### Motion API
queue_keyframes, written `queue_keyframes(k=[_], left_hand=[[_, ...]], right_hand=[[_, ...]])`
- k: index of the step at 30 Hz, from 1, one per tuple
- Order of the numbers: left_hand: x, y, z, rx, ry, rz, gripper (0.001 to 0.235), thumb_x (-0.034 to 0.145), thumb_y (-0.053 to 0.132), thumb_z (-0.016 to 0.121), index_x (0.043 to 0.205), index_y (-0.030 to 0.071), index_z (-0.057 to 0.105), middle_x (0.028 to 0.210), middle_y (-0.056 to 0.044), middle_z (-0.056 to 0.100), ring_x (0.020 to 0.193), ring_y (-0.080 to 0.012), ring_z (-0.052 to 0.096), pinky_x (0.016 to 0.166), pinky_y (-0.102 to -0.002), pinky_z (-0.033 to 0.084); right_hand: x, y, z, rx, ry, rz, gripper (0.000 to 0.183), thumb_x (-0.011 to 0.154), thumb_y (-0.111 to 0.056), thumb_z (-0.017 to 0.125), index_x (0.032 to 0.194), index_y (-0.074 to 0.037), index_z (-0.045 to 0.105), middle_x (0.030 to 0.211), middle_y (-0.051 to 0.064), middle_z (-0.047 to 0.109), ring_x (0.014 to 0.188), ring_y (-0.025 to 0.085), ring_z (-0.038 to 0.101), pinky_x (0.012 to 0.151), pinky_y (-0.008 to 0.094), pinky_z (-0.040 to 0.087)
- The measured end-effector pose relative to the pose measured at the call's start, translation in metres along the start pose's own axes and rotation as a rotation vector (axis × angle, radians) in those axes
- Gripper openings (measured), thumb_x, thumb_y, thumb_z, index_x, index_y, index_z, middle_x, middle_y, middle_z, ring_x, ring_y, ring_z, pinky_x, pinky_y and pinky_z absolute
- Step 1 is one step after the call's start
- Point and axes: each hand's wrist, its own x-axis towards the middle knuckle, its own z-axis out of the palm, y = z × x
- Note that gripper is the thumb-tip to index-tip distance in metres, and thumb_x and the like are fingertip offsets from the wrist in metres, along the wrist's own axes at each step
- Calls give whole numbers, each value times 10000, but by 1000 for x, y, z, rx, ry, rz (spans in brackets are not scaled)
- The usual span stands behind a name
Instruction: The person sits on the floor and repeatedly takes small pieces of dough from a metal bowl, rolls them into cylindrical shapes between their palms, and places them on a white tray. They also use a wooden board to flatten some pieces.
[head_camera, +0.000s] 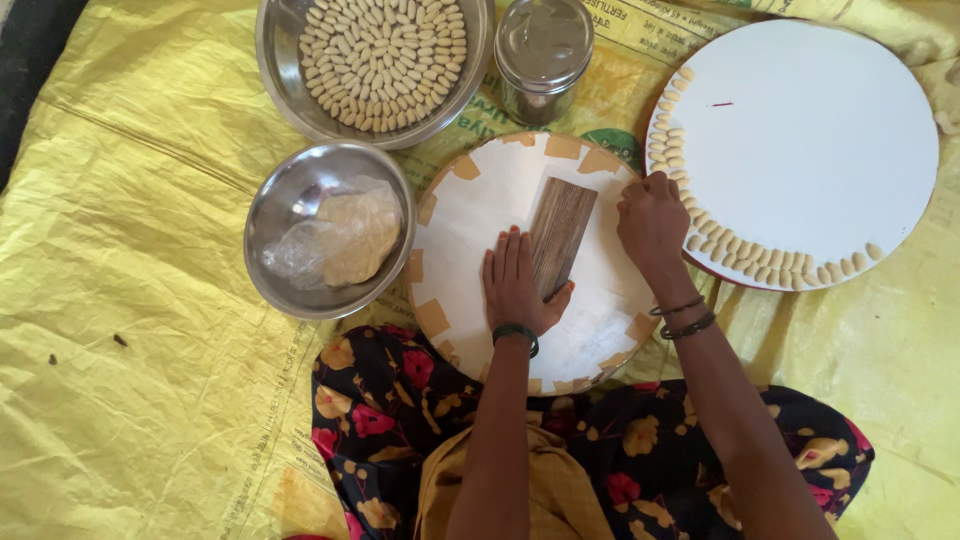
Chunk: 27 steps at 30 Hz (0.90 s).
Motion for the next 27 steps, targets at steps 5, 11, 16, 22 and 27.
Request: queue_keyframes(k=[5,11,16,22,27], left_hand=[[2,2,-2,-4,11,0,995,727,484,792,1514,1,421,1629,-178,376,1539,-310,303,1269,-508,181],[2,3,-2,-19,0,-12,1007,725,493,798,1519,4,420,1628,-179,374,1539,-308,301,1269,-511,176],[3,2,-1,-7,-42,-27,1023,704,496,808,1517,10,421,1629,-172,371,1539,-306,295,1265,-508,168],[1,1,0,-14,-40,-35,1034,693,493,811,1521,11,422,1633,-163,376,1545,-294,296,1275,-492,174],[2,1,1,1,-31,-23,1025,719,511,802,1526,12,414,1637,-161,369,1549,-287,288,1282,-490,168]], right_hand=[[4,-10,-8,112,-39,21,126,863,-76,781,968,-66,710,955,100,672,939,318,637,755,440,520],[-2,-41,-1,396,-275,107,91,902,-141,773,970,-93,738,870,110,693,841,314,649,748,449,511],[-19,-61,12,443,-134,-78,75,861,-87,754,933,-78,739,932,102,702,912,339,647,798,442,526],[-32,-72,15,397,-62,-48,86,859,-130,788,930,-89,760,925,76,696,903,304,659,765,409,538],[-30,-80,10,350,-51,0,76,843,-154,811,902,-117,780,889,48,682,870,263,664,706,384,536]])
